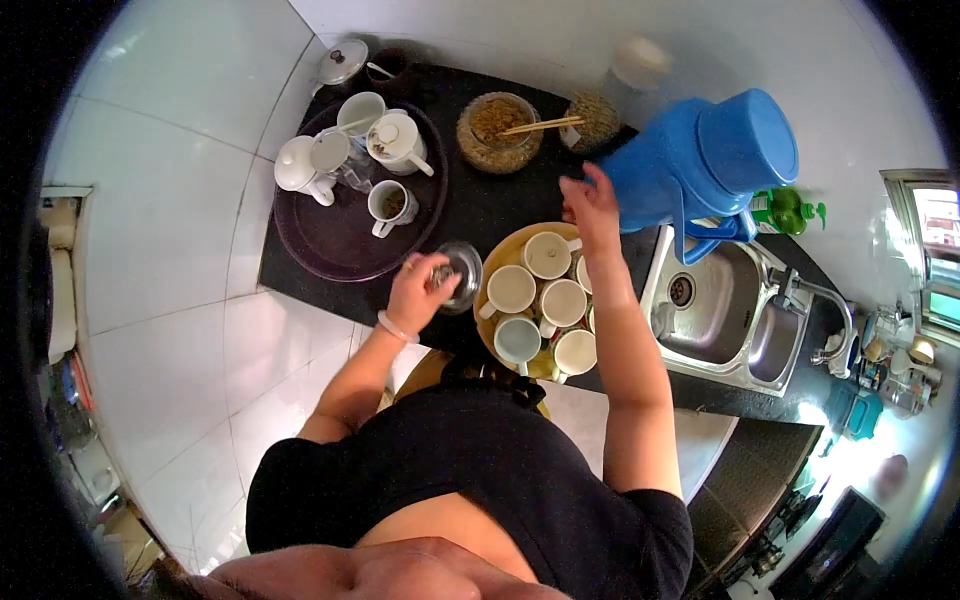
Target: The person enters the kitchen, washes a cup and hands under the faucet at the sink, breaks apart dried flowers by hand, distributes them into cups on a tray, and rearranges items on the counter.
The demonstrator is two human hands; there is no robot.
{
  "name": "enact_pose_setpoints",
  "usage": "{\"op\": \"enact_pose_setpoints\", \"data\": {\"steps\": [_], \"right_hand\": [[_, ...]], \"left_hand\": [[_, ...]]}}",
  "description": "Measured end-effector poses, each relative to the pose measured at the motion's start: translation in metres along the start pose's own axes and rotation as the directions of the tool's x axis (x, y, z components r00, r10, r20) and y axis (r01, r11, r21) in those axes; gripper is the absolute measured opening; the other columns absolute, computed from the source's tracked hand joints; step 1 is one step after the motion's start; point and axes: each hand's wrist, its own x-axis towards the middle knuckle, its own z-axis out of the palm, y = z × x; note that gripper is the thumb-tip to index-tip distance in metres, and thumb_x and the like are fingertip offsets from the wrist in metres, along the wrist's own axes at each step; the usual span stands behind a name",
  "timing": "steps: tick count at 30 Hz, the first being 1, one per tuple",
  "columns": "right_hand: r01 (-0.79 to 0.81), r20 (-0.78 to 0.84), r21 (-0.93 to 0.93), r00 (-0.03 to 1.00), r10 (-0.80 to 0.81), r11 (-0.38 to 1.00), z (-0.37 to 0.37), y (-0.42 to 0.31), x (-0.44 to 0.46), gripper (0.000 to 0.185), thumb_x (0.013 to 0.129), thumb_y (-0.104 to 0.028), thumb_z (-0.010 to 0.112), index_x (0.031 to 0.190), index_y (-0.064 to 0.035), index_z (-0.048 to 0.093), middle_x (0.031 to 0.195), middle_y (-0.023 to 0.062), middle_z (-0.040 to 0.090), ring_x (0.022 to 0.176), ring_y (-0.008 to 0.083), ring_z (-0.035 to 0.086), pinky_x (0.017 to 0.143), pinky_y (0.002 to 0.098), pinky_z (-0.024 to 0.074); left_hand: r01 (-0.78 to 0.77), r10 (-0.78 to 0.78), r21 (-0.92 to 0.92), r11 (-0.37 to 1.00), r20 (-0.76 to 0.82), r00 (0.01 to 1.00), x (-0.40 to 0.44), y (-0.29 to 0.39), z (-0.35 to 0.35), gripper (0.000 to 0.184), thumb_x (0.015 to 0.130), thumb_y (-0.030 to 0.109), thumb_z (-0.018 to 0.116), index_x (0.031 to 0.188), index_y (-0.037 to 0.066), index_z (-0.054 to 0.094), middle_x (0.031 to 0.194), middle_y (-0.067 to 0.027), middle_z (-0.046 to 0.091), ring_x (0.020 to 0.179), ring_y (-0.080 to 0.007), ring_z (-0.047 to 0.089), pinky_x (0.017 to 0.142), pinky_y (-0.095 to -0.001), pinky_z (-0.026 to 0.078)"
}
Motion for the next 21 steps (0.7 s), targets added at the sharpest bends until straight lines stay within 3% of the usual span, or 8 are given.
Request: {"op": "enact_pose_setpoints", "data": {"steps": [2,5,8,11,14,17,21], "right_hand": [[-0.076,-0.063,-0.045,0.995,0.073,0.996,0.025,-0.018,0.030,0.040,0.077,-0.023,0.066,0.110,-0.0047,0.053,0.081,0.0010,0.053,0.064,0.0077,0.049,0.054,0.0229,0.0434],[-0.042,-0.022,-0.094,0.999,0.040,0.995,0.035,-0.012,0.078,0.029,0.077,-0.022,0.066,0.099,-0.0060,0.058,0.076,0.0007,0.054,0.060,0.0082,0.049,0.051,0.0227,0.0434],[0.004,0.039,-0.301,0.999,0.008,0.954,0.046,-0.010,0.099,0.019,0.079,-0.025,0.063,0.084,-0.0062,0.061,0.066,0.0012,0.055,0.054,0.0101,0.049,0.050,0.0249,0.0426],[0.241,0.121,-0.668,0.969,-0.217,0.704,0.048,-0.009,0.113,0.023,0.080,-0.027,0.059,0.077,-0.0046,0.062,0.058,0.0024,0.055,0.052,0.0124,0.050,0.052,0.0270,0.0419],[0.437,0.233,-0.676,0.891,-0.390,0.593,0.057,-0.045,0.091,0.031,0.082,-0.032,0.053,0.079,-0.0030,0.062,0.069,0.0123,0.061,0.057,0.0260,0.056,0.056,0.0366,0.0442],[0.432,0.229,-0.649,0.896,-0.380,0.627,0.061,-0.065,0.086,0.028,0.082,-0.030,0.054,0.080,-0.0041,0.063,0.067,0.0121,0.061,0.059,0.0264,0.058,0.057,0.0352,0.0444],[0.539,0.329,-0.668,0.832,-0.446,0.513,0.061,-0.053,0.097,0.027,0.082,-0.030,0.054,0.082,-0.0040,0.062,0.068,0.0128,0.061,0.061,0.0272,0.058,0.056,0.0356,0.0440]], "left_hand": [[-0.039,0.038,0.061,0.997,0.017,0.999,-0.020,-0.007,0.002,0.029,0.072,0.022,0.068,0.093,0.006,0.057,0.081,-0.0120,0.052,0.067,-0.0259,0.054,0.059,-0.0336,0.045],[-0.030,0.017,0.140,0.990,0.098,0.995,-0.038,-0.018,0.001,0.030,0.071,0.021,0.068,0.094,0.006,0.056,0.083,-0.0135,0.051,0.070,-0.0292,0.055,0.062,-0.0367,0.046],[-0.092,0.071,0.203,0.975,0.108,0.992,-0.040,-0.028,-0.004,0.032,0.071,0.021,0.068,0.095,0.005,0.055,0.083,-0.0139,0.051,0.073,-0.0303,0.055,0.065,-0.0369,0.047],[-0.038,0.007,0.240,0.970,0.127,0.992,-0.038,-0.035,-0.006,0.033,0.070,0.023,0.067,0.095,0.005,0.056,0.089,-0.0142,0.052,0.083,-0.0311,0.053,0.071,-0.0380,0.046],[-0.034,0.003,0.236,0.971,0.132,0.991,-0.036,-0.043,-0.006,0.033,0.070,0.023,0.067,0.096,0.005,0.056,0.090,-0.0141,0.052,0.082,-0.0311,0.054,0.072,-0.0381,0.047],[-0.040,0.010,0.228,0.973,0.128,0.992,-0.036,-0.046,-0.005,0.034,0.071,0.024,0.067,0.097,0.005,0.055,0.087,-0.0148,0.051,0.078,-0.0314,0.054,0.067,-0.0379,0.047],[-0.027,-0.009,0.220,0.975,0.163,0.986,-0.036,-0.048,-0.004,0.033,0.072,0.024,0.067,0.096,0.005,0.055,0.087,-0.0147,0.052,0.079,-0.0309,0.055,0.067,-0.0377,0.047]]}}
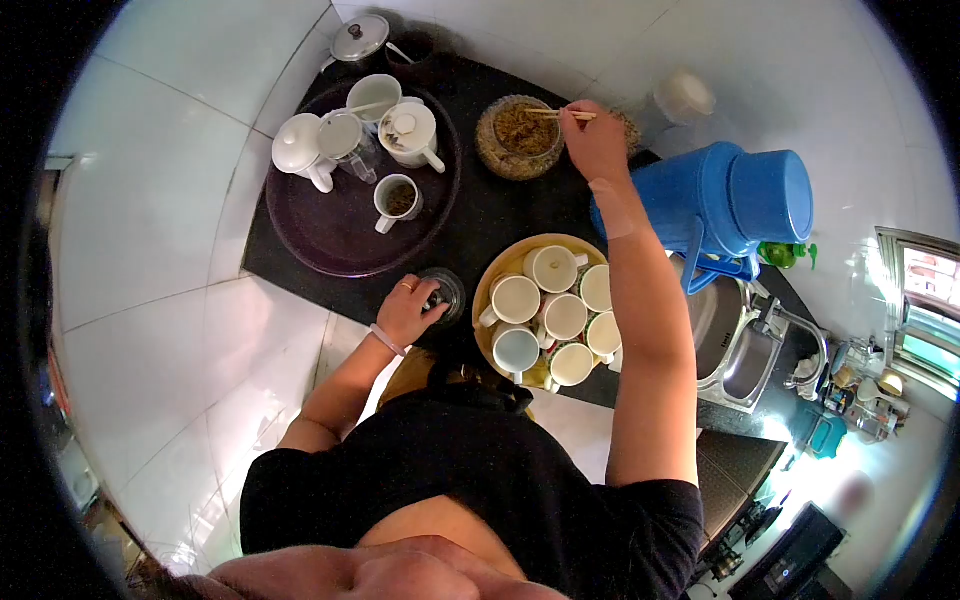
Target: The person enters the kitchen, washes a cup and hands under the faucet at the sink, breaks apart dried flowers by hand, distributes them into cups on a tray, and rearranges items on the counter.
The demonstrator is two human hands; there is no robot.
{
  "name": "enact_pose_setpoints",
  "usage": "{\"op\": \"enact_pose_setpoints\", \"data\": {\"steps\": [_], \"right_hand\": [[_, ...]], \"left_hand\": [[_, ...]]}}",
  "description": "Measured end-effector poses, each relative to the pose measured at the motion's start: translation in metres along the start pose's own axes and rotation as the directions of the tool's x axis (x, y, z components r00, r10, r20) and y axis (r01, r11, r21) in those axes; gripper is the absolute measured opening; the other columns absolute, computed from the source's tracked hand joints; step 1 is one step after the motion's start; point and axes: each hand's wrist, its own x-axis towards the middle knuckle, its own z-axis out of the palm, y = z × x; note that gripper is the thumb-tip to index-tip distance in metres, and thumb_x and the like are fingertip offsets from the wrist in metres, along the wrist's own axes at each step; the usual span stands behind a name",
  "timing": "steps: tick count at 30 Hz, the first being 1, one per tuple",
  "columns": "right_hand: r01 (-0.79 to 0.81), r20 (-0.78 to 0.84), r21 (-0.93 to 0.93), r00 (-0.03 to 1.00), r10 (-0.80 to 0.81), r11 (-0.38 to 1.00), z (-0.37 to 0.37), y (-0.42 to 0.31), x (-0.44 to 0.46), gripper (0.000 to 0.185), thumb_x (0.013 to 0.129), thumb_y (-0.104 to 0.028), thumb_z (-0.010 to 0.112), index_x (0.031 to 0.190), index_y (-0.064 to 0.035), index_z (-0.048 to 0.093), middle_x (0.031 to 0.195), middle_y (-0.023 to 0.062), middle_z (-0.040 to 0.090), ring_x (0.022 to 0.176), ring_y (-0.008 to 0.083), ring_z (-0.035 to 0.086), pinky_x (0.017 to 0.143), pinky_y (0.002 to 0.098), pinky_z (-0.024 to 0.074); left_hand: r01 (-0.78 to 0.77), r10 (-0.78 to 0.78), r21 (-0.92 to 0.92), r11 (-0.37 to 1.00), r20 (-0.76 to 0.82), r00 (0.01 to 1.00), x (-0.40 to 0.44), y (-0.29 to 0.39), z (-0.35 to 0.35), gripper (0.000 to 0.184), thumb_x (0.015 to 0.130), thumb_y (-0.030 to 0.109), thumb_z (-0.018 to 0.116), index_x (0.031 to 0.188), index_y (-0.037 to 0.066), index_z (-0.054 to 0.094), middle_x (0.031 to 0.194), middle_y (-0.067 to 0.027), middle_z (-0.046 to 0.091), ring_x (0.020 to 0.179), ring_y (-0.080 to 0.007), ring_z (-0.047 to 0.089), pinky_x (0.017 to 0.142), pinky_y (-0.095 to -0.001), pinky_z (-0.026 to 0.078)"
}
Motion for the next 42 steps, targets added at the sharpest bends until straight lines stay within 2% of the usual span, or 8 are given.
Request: {"op": "enact_pose_setpoints", "data": {"steps": [5,8,11,14,17,27,30,42], "right_hand": [[0.050,0.127,-0.029,0.991,-0.046,0.998,0.008,-0.011,-0.014,0.025,0.081,-0.028,0.055,0.082,-0.0030,0.060,0.069,0.0150,0.059,0.062,0.0283,0.058,0.056,0.0352,0.0441],[-0.109,0.225,-0.022,0.968,0.112,0.994,-0.004,-0.020,-0.014,0.023,0.081,-0.025,0.056,0.083,-0.0028,0.060,0.069,0.0168,0.059,0.061,0.0299,0.058,0.057,0.0346,0.0447],[-0.005,0.122,-0.022,0.992,0.007,1.000,-0.011,-0.025,-0.007,0.020,0.081,-0.021,0.057,0.082,-0.0014,0.060,0.065,0.0083,0.060,0.057,0.0169,0.055,0.055,0.0291,0.0432],[0.043,0.022,0.021,0.999,-0.043,0.999,0.001,-0.015,-0.004,0.021,0.079,-0.024,0.058,0.081,-0.0033,0.061,0.070,0.0147,0.061,0.061,0.0278,0.058,0.057,0.0329,0.0452],[0.100,0.074,0.008,0.992,-0.101,0.995,0.009,-0.012,-0.013,0.022,0.080,-0.024,0.059,0.081,-0.0021,0.062,0.070,0.0130,0.061,0.060,0.0242,0.058,0.057,0.0319,0.0454],[-0.350,0.250,0.259,0.925,0.287,0.900,-0.005,-0.035,-0.009,0.023,0.083,-0.022,0.056,0.085,-0.0001,0.062,0.064,0.0067,0.061,0.056,0.0118,0.058,0.054,0.0252,0.0460],[-0.320,0.254,0.189,0.929,0.269,0.928,0.002,-0.026,-0.010,0.022,0.083,-0.020,0.056,0.087,0.0004,0.061,0.065,0.0069,0.062,0.058,0.0118,0.058,0.053,0.0250,0.0464],[-0.546,0.192,0.612,0.804,0.563,0.572,0.040,0.018,-0.010,0.014,0.081,-0.015,0.059,0.076,-0.0029,0.058,0.062,0.0071,0.059,0.047,0.0118,0.054,0.041,0.0257,0.0444]], "left_hand": [[-0.001,0.001,0.016,1.000,0.026,1.000,-0.001,-0.001,0.000,0.033,0.072,0.024,0.067,0.096,0.005,0.056,0.089,-0.0149,0.053,0.080,-0.0314,0.055,0.068,-0.0379,0.047],[0.018,-0.018,0.012,1.000,0.040,0.999,-0.001,-0.002,-0.002,0.033,0.072,0.024,0.067,0.096,0.005,0.056,0.090,-0.0151,0.053,0.081,-0.0314,0.054,0.068,-0.0376,0.047],[0.009,-0.009,0.005,1.000,0.058,0.998,0.000,-0.004,-0.002,0.034,0.072,0.024,0.067,0.096,0.004,0.056,0.089,-0.0152,0.053,0.082,-0.0313,0.054,0.069,-0.0374,0.046],[-0.004,0.004,0.001,1.000,0.054,0.999,0.001,-0.005,-0.001,0.034,0.072,0.024,0.067,0.097,0.004,0.056,0.089,-0.0153,0.052,0.082,-0.0312,0.054,0.070,-0.0374,0.046],[0.002,-0.001,-0.002,1.000,0.058,0.998,0.002,-0.005,-0.003,0.034,0.072,0.024,0.067,0.097,0.004,0.056,0.089,-0.0154,0.052,0.081,-0.0313,0.053,0.070,-0.0375,0.046],[0.038,-0.039,0.006,0.999,0.062,0.997,-0.001,-0.010,-0.001,0.034,0.071,0.024,0.067,0.098,0.005,0.056,0.088,-0.0141,0.052,0.082,-0.0309,0.053,0.070,-0.0376,0.046],[0.027,-0.028,0.015,1.000,0.069,0.997,0.000,-0.009,0.000,0.035,0.071,0.024,0.067,0.098,0.005,0.056,0.088,-0.0137,0.052,0.083,-0.0311,0.053,0.071,-0.0375,0.046],[0.032,-0.035,0.035,0.999,0.098,0.995,0.004,-0.009,-0.004,0.040,0.070,0.024,0.068,0.102,0.004,0.054,0.091,-0.0144,0.051,0.087,-0.0308,0.052,0.074,-0.0388,0.045]]}}
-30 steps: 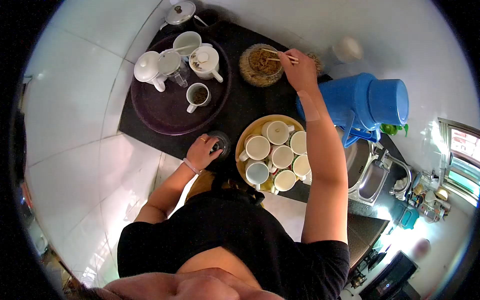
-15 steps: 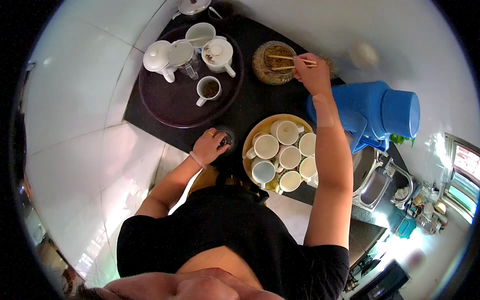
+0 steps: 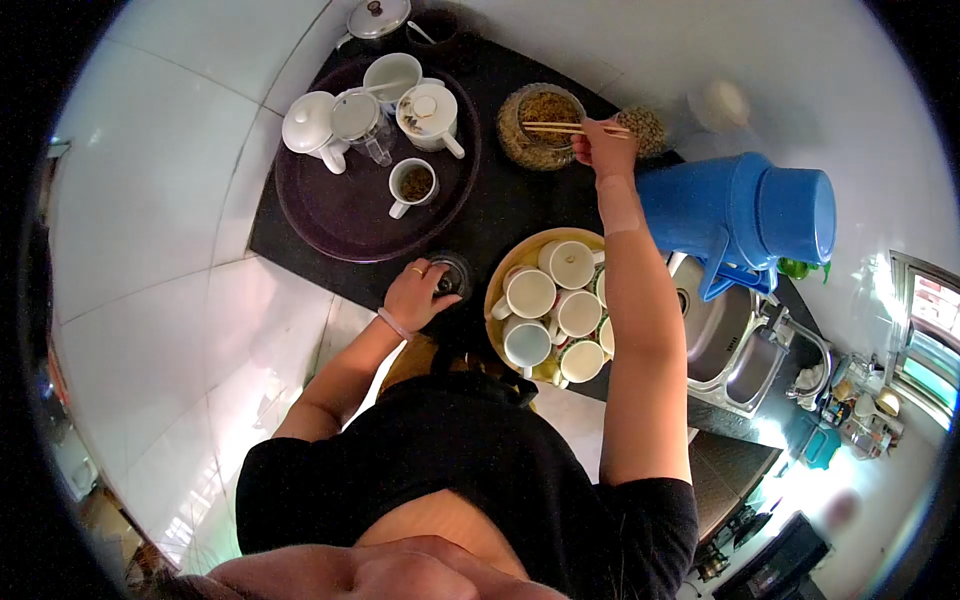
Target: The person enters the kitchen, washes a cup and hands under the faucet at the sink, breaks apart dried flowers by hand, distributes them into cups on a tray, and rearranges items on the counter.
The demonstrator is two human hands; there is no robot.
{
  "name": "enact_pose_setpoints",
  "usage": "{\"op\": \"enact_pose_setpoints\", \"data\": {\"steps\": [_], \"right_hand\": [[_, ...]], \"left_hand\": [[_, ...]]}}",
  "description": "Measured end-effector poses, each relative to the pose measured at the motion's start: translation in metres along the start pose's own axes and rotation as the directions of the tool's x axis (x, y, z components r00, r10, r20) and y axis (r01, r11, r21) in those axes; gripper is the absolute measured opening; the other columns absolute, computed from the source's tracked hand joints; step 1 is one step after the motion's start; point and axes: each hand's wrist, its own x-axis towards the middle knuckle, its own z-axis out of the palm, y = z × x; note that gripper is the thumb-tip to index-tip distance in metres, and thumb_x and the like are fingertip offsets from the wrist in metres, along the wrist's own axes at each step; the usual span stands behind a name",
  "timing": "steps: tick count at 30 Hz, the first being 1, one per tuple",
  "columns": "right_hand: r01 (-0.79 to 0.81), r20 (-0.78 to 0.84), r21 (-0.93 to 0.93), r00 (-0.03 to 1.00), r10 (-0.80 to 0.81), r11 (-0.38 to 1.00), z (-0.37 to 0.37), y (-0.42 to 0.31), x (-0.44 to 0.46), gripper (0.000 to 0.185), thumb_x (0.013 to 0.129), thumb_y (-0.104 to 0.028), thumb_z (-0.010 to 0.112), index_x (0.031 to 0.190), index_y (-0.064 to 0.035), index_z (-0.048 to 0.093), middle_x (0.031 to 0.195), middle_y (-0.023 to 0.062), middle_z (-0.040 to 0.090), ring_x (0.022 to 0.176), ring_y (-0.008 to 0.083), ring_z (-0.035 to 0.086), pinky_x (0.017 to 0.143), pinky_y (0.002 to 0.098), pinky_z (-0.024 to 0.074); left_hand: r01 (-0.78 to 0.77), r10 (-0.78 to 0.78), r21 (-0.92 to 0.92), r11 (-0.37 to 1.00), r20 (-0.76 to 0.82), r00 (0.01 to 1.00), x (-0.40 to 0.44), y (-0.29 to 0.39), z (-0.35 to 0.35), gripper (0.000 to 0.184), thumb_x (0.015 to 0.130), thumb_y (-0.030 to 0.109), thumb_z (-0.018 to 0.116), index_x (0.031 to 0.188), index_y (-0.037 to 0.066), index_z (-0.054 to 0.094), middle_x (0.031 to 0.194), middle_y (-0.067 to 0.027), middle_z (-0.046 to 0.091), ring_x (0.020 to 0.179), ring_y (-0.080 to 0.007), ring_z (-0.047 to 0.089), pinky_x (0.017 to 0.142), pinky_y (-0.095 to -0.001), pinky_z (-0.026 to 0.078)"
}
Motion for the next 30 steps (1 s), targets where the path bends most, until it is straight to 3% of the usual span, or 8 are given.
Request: {"op": "enact_pose_setpoints", "data": {"steps": [7,10,13,16,19,21,25,30], "right_hand": [[-0.092,-0.098,0.036,0.991,0.095,0.995,-0.007,0.014,0.004,0.013,0.080,-0.019,0.062,0.075,-0.0072,0.059,0.062,0.0022,0.056,0.047,0.0078,0.047,0.041,0.0220,0.0388],[-0.002,-0.143,0.155,0.989,0.025,0.988,-0.011,0.017,-0.001,0.012,0.078,-0.015,0.063,0.076,-0.0042,0.058,0.058,0.0039,0.054,0.044,0.0100,0.046,0.039,0.0234,0.0367],[0.129,-0.145,0.073,0.982,-0.118,0.989,-0.014,0.013,-0.005,0.013,0.078,-0.016,0.064,0.077,-0.0046,0.058,0.059,0.0033,0.054,0.045,0.0093,0.047,0.040,0.0236,0.0375],[-0.051,-0.068,0.021,0.996,0.052,0.998,-0.017,0.007,-0.007,0.015,0.078,-0.020,0.065,0.081,-0.0068,0.058,0.062,0.0016,0.055,0.048,0.0082,0.047,0.044,0.0238,0.0396],[-0.181,0.052,0.250,0.983,0.173,0.951,-0.019,0.004,-0.016,0.018,0.078,-0.025,0.065,0.086,-0.0100,0.057,0.066,0.0002,0.055,0.051,0.0075,0.047,0.046,0.0235,0.0411],[-0.211,0.099,0.402,0.977,0.187,0.891,-0.026,0.011,-0.027,0.018,0.080,-0.026,0.063,0.088,-0.0121,0.057,0.070,0.0002,0.056,0.055,0.0081,0.049,0.049,0.0238,0.0429],[-0.256,0.163,0.562,0.967,0.198,0.786,-0.047,0.041,-0.056,0.013,0.081,-0.019,0.060,0.090,-0.0099,0.057,0.076,0.0037,0.059,0.059,0.0092,0.051,0.051,0.0248,0.0444],[-0.317,0.238,0.522,0.946,0.221,0.792,-0.068,0.059,-0.129,0.021,0.085,-0.018,0.053,0.099,-0.0032,0.057,0.080,0.0050,0.059,0.063,0.0097,0.052,0.056,0.0236,0.0442]], "left_hand": [[-0.045,0.045,0.034,0.998,0.019,0.999,-0.001,0.000,-0.001,0.039,0.069,0.021,0.068,0.099,0.002,0.053,0.091,-0.0154,0.051,0.086,-0.0312,0.052,0.074,-0.0390,0.045],[-0.165,0.163,-0.016,0.986,-0.071,0.984,0.004,0.011,-0.011,0.038,0.068,0.021,0.068,0.097,0.001,0.053,0.090,-0.0152,0.051,0.083,-0.0312,0.052,0.073,-0.0385,0.046],[-0.266,0.243,-0.075,0.961,-0.229,0.943,0.023,0.044,-0.042,0.037,0.065,0.020,0.069,0.094,0.003,0.053,0.085,-0.0134,0.051,0.078,-0.0304,0.052,0.069,-0.0365,0.046],[-0.309,0.258,-0.105,0.945,-0.339,0.905,0.078,0.070,-0.073,0.036,0.065,0.019,0.070,0.093,0.005,0.053,0.082,-0.0123,0.050,0.076,-0.0291,0.052,0.067,-0.0364,0.046],[-0.314,0.227,-0.162,0.936,-0.402,0.887,0.145,0.083,-0.092,0.035,0.066,0.020,0.069,0.093,0.005,0.053,0.081,-0.0133,0.051,0.076,-0.0306,0.053,0.067,-0.0380,0.046],[-0.381,0.271,-0.109,0.918,-0.531,0.803,0.191,0.084,-0.088,0.034,0.069,0.021,0.069,0.095,0.004,0.056,0.079,-0.0118,0.052,0.068,-0.0258,0.053,0.061,-0.0336,0.045],[-0.343,0.291,-0.041,0.939,-0.439,0.850,0.247,0.090,-0.076,0.036,0.071,0.027,0.067,0.096,0.003,0.057,0.086,-0.0144,0.054,0.078,-0.0303,0.055,0.068,-0.0367,0.046],[-0.301,0.308,0.066,0.951,-0.237,0.921,0.275,0.086,-0.055,0.040,0.073,0.032,0.063,0.100,0.003,0.057,0.092,-0.0166,0.053,0.085,-0.0324,0.055,0.074,-0.0385,0.046]]}}
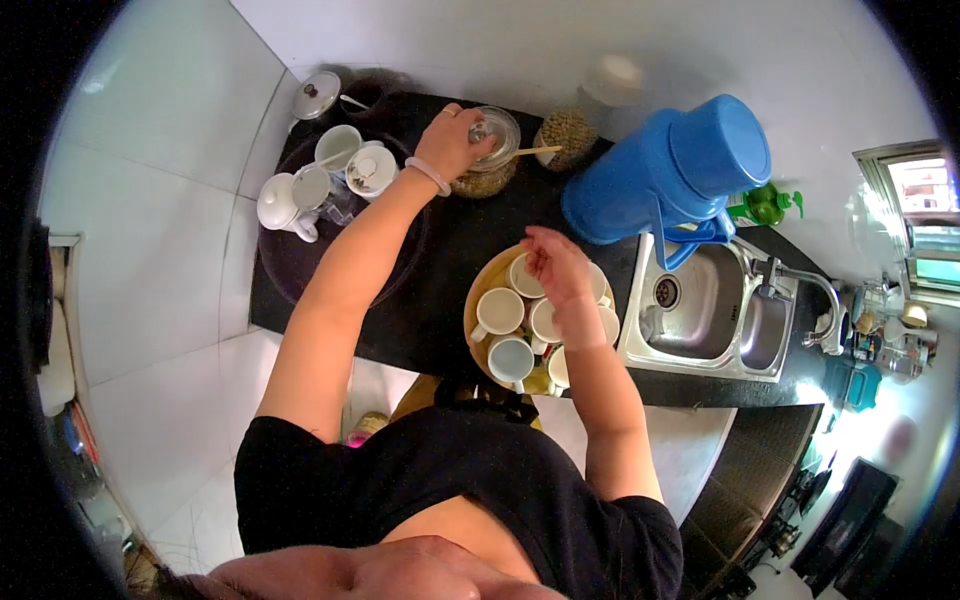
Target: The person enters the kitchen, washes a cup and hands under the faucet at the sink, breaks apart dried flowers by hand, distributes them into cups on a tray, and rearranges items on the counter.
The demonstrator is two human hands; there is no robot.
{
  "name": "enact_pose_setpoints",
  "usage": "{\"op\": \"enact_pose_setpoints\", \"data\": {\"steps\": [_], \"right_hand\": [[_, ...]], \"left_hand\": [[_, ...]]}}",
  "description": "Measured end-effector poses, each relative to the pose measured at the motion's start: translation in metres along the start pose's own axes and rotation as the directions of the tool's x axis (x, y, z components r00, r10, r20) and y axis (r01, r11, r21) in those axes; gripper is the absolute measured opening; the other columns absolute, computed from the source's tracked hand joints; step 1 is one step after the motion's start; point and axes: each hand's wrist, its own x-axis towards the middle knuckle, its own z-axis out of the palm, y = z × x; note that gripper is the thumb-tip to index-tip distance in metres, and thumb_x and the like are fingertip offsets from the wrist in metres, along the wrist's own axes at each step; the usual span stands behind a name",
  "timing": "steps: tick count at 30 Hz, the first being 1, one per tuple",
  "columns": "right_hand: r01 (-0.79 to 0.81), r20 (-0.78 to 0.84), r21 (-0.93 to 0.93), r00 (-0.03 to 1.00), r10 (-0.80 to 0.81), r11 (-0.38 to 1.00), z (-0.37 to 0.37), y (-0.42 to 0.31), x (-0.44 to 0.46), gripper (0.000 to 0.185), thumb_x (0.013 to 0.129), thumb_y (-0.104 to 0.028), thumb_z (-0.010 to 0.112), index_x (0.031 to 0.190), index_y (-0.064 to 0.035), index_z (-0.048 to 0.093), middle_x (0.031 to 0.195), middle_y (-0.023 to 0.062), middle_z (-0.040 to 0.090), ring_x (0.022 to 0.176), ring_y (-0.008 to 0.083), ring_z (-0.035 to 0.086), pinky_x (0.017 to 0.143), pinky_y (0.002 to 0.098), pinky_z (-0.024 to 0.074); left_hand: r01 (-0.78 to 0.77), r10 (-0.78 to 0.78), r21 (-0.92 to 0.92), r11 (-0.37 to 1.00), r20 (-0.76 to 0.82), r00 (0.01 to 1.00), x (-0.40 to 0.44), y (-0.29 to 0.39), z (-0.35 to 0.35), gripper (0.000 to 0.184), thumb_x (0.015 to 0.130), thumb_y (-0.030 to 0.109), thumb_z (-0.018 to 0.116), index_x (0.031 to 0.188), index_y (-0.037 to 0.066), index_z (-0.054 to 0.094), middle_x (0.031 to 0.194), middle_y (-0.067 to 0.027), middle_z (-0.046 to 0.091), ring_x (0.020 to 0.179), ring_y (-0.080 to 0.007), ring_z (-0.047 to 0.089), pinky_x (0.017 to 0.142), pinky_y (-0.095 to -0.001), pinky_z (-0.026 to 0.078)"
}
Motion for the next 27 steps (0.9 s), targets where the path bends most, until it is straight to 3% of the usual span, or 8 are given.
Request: {"op": "enact_pose_setpoints", "data": {"steps": [6,15,18,21,23,25,27], "right_hand": [[-0.019,-0.037,0.066,0.999,0.021,0.998,-0.016,0.007,-0.037,0.018,0.086,-0.015,0.051,0.097,-0.0021,0.058,0.080,0.0038,0.058,0.065,0.0094,0.051,0.060,0.0230,0.0439],[-0.015,0.069,0.037,0.998,0.013,0.999,-0.007,0.021,-0.033,0.017,0.084,-0.014,0.052,0.096,-0.0025,0.058,0.080,0.0040,0.060,0.063,0.0083,0.052,0.059,0.0225,0.0437],[-0.011,0.040,-0.042,0.999,0.013,0.999,0.002,0.020,-0.038,0.017,0.082,-0.014,0.053,0.096,-0.0036,0.058,0.080,0.0034,0.061,0.062,0.0080,0.052,0.057,0.0218,0.0434],[0.006,-0.023,-0.082,1.000,-0.008,0.997,0.001,0.020,-0.046,0.018,0.083,-0.013,0.053,0.096,-0.0022,0.058,0.080,0.0041,0.061,0.062,0.0079,0.052,0.057,0.0209,0.0435],[0.029,0.036,0.010,0.999,-0.029,1.000,-0.005,0.022,-0.054,0.017,0.084,-0.012,0.051,0.096,-0.0007,0.058,0.081,0.0053,0.060,0.063,0.0085,0.052,0.058,0.0210,0.0439],[-0.023,0.033,0.022,0.999,0.022,0.999,-0.013,0.030,-0.061,0.017,0.085,-0.012,0.050,0.096,0.0000,0.057,0.081,0.0057,0.059,0.064,0.0087,0.052,0.059,0.0211,0.0442],[-0.068,0.042,0.036,0.997,0.066,0.997,-0.014,0.038,-0.068,0.017,0.086,-0.012,0.050,0.096,0.0002,0.057,0.081,0.0057,0.059,0.064,0.0087,0.052,0.060,0.0211,0.0443]], "left_hand": [[0.138,-0.146,0.071,0.988,0.130,0.981,-0.002,0.004,-0.001,0.042,0.075,0.034,0.061,0.103,0.002,0.057,0.096,-0.0176,0.052,0.089,-0.0329,0.054,0.079,-0.0389,0.045],[0.133,-0.144,0.118,0.984,0.085,0.986,-0.011,-0.001,-0.001,0.045,0.076,0.036,0.062,0.109,0.006,0.054,0.102,-0.0194,0.050,0.097,-0.0361,0.050,0.082,-0.0420,0.044],[0.106,-0.099,0.038,0.994,-0.155,0.983,-0.031,-0.003,-0.017,0.038,0.078,0.029,0.063,0.106,0.004,0.054,0.098,-0.0168,0.052,0.089,-0.0313,0.054,0.075,-0.0378,0.046],[0.041,-0.111,-0.207,0.977,-0.340,0.934,-0.079,-0.010,-0.064,0.029,0.076,0.019,0.064,0.099,0.004,0.055,0.085,-0.0112,0.054,0.076,-0.0241,0.053,0.067,-0.0334,0.044],[0.129,-0.216,-0.200,0.971,-0.514,0.830,-0.132,-0.034,-0.079,0.022,0.076,0.010,0.064,0.096,0.005,0.055,0.076,-0.0063,0.052,0.067,-0.0186,0.050,0.060,-0.0285,0.041],[0.298,-0.370,-0.220,0.929,-0.533,0.761,-0.183,-0.050,-0.082,0.022,0.075,0.012,0.065,0.095,0.005,0.056,0.079,-0.0059,0.052,0.069,-0.0172,0.050,0.059,-0.0272,0.041],[0.445,-0.495,-0.218,0.869,-0.400,0.771,-0.221,-0.059,-0.072,0.028,0.073,0.019,0.069,0.093,0.004,0.056,0.084,-0.0077,0.052,0.069,-0.0180,0.051,0.060,-0.0280,0.043]]}}
